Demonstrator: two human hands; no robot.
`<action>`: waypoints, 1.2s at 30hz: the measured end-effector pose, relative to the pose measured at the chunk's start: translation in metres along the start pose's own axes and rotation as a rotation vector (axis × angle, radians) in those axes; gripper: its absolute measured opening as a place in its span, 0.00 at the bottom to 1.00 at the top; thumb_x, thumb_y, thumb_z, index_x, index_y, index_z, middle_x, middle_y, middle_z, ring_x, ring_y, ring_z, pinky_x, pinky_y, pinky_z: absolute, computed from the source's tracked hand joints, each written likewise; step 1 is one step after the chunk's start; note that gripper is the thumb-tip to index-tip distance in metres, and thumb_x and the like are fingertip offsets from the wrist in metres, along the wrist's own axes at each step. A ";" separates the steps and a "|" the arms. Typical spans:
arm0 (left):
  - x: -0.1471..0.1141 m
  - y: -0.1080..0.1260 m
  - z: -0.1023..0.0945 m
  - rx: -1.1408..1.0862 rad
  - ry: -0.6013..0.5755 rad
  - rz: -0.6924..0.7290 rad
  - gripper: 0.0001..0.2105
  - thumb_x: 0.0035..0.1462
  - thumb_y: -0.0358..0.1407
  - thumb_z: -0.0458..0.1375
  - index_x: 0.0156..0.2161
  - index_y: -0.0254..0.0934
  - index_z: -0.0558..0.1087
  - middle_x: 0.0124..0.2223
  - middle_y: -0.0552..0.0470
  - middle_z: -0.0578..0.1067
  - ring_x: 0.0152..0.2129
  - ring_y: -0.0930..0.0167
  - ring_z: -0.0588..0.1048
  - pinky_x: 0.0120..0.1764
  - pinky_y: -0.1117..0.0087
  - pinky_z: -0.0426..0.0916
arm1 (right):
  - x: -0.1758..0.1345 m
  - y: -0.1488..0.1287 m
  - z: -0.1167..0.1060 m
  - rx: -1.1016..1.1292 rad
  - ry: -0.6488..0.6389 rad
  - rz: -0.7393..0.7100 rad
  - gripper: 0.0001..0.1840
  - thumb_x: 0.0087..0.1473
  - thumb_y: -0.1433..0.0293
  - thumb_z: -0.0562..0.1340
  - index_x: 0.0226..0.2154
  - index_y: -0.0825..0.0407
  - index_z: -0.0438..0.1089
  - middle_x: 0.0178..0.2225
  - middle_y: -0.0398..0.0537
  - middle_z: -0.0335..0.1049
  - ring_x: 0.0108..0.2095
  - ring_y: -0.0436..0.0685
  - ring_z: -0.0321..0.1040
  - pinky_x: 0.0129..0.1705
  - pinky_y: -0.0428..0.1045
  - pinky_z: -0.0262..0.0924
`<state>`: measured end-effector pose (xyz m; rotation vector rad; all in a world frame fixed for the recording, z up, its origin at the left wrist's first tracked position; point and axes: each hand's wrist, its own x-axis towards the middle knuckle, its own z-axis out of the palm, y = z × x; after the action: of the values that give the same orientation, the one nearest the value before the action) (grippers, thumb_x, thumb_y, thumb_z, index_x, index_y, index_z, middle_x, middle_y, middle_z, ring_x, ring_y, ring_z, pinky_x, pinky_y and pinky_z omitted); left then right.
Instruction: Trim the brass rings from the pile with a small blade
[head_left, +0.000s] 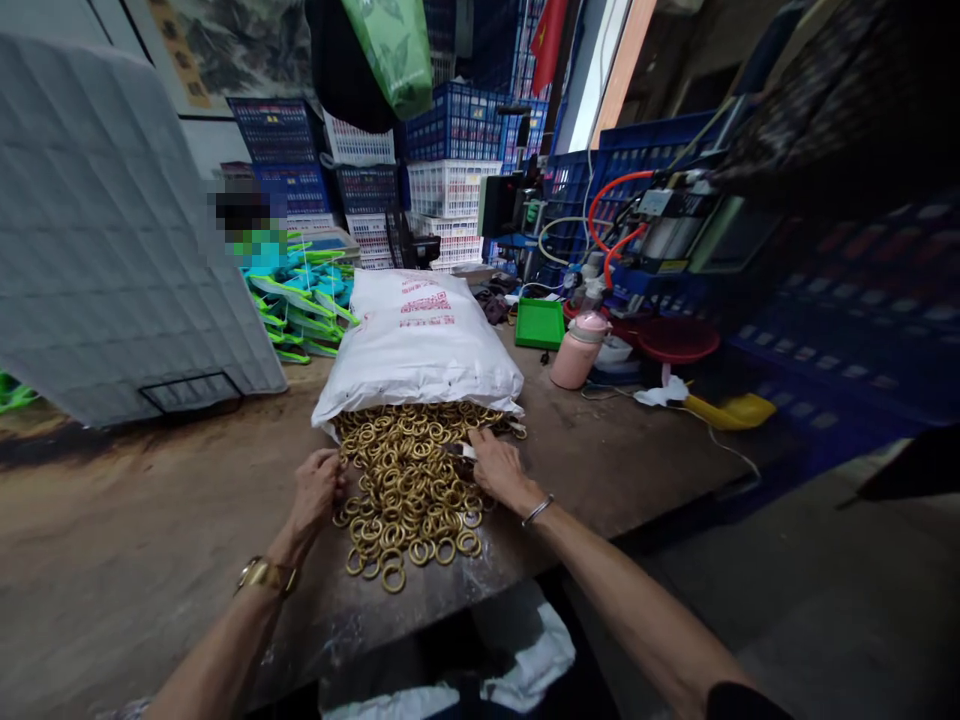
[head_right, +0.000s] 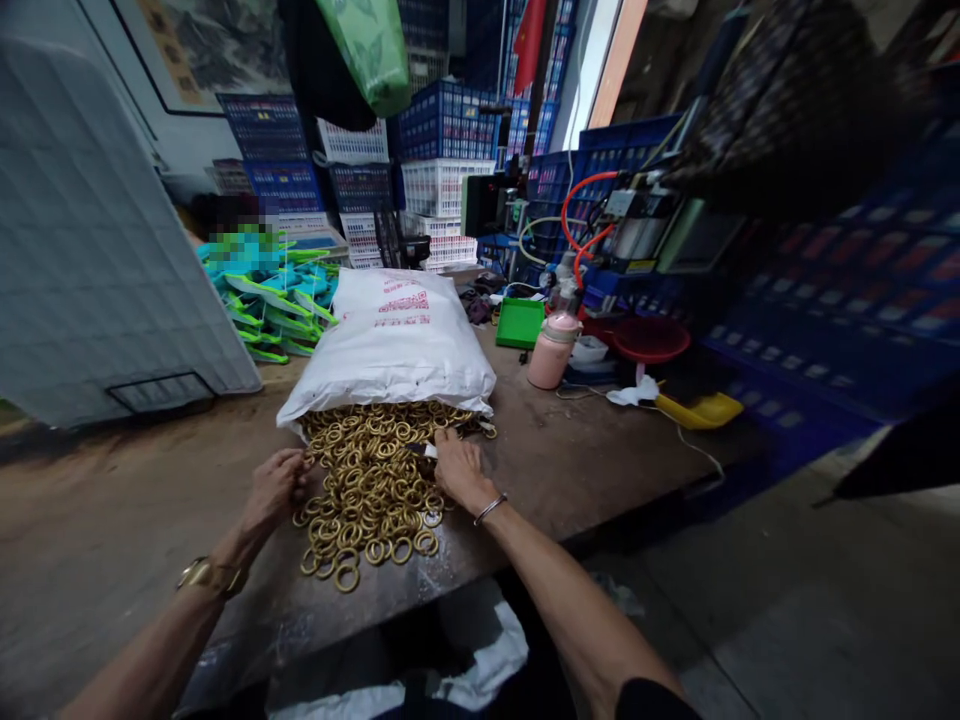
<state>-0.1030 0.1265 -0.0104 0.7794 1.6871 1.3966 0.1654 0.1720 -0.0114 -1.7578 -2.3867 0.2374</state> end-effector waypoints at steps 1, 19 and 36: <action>-0.003 0.001 -0.005 -0.031 0.026 0.002 0.12 0.37 0.39 0.56 0.30 0.36 0.65 0.19 0.62 0.65 0.11 0.81 0.61 0.13 0.81 0.52 | -0.003 0.006 -0.002 0.012 0.009 0.008 0.17 0.47 0.76 0.52 0.42 0.53 0.62 0.38 0.51 0.64 0.31 0.52 0.63 0.30 0.45 0.49; -0.192 -0.037 0.029 -0.349 -0.405 -0.497 0.17 0.40 0.47 0.62 0.26 0.35 0.64 0.18 0.61 0.65 0.10 0.83 0.58 0.12 0.82 0.44 | -0.066 0.008 0.009 0.069 -0.001 0.150 0.08 0.51 0.70 0.53 0.35 0.50 0.64 0.34 0.46 0.70 0.33 0.53 0.66 0.27 0.45 0.44; -0.186 -0.037 0.062 -0.257 -0.462 -0.301 0.18 0.45 0.48 0.56 0.36 0.38 0.62 0.20 0.61 0.64 0.11 0.81 0.57 0.12 0.81 0.46 | -0.072 -0.008 0.028 0.574 0.229 0.061 0.12 0.50 0.71 0.49 0.35 0.52 0.65 0.31 0.47 0.70 0.32 0.52 0.66 0.35 0.45 0.55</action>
<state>0.0440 -0.0078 -0.0163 0.6134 1.1823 1.0936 0.1722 0.0999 -0.0394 -1.4885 -1.8581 0.6209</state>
